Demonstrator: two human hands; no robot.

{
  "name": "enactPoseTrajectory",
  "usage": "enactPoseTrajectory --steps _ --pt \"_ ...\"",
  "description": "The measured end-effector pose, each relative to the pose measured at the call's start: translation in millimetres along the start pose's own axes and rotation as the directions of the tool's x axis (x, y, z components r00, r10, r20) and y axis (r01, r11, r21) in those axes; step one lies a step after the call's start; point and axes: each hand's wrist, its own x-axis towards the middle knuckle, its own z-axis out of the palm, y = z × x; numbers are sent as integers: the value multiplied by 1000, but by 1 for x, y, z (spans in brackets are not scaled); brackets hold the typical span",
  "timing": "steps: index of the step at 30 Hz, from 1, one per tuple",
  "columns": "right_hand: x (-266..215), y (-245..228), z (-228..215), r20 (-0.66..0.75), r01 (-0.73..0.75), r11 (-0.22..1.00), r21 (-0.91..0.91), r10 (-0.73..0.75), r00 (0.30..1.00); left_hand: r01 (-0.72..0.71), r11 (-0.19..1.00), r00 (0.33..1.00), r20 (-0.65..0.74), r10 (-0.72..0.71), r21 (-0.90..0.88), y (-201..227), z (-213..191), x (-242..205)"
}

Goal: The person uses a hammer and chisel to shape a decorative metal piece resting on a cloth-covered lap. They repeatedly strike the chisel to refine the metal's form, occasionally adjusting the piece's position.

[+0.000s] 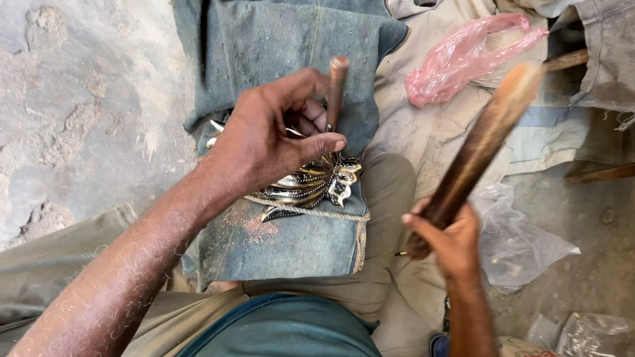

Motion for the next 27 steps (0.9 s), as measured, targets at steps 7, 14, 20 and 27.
enactPoseTrajectory --steps 7,14,20,27 --pt "-23 82 43 -59 -154 949 274 177 983 -32 970 969 244 -29 240 17 11 21" --pt "-22 59 26 -214 463 870 171 -426 879 13 944 922 361 -138 329 23 20 39" --pt "11 26 0 -23 177 955 238 -177 984 32 930 918 357 -172 366 25 22 42" --pt "26 -26 -23 76 227 974 -6 -226 971 -89 945 898 435 -60 314 17 17 42"
